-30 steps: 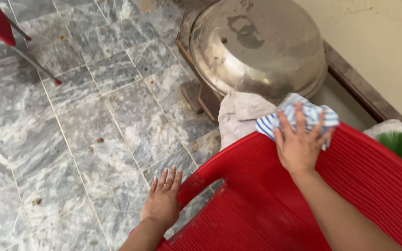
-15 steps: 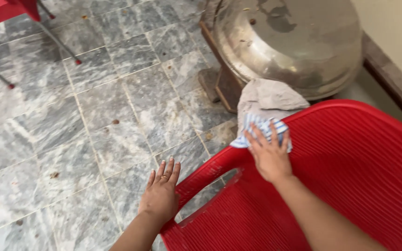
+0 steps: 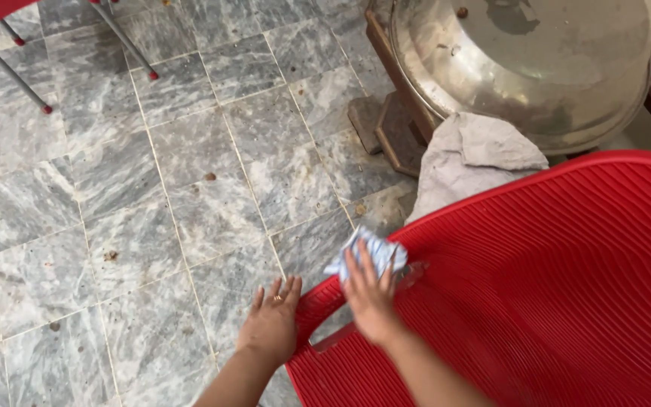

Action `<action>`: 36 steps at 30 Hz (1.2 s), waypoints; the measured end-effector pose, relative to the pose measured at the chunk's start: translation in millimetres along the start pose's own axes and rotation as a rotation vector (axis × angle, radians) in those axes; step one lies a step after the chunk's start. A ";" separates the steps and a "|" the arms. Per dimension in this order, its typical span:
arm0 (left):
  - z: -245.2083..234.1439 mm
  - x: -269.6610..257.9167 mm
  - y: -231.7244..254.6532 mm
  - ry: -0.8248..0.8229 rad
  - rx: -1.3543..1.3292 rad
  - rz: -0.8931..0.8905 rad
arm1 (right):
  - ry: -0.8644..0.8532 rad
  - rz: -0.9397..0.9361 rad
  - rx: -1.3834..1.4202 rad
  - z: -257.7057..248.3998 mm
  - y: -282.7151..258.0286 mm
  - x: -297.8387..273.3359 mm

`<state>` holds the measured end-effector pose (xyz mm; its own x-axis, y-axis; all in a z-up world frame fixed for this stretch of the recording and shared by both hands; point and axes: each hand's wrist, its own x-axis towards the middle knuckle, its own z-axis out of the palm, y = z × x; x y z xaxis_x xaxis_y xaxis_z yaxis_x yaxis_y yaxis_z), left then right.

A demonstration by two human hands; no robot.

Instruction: Cleaning a red plastic chair with a cloth.

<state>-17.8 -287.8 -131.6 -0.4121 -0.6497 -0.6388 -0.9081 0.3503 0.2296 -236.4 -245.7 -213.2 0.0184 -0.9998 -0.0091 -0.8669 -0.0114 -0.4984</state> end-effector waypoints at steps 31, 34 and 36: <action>-22.2 20.5 -1.8 0.186 0.016 0.030 | 0.747 0.770 0.639 82.0 -120.1 19.5; -27.0 16.9 -3.4 0.148 -0.001 0.030 | 0.705 0.821 0.721 88.1 -117.8 23.2; -22.9 18.5 -6.1 0.161 0.021 0.050 | 0.829 0.789 0.495 92.3 -101.3 34.3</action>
<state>-21.6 -317.5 -128.0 -0.4646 -0.7301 -0.5011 -0.8852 0.3976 0.2415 -102.0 -277.3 -243.1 -0.8969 -0.4422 0.0057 -0.2145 0.4237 -0.8800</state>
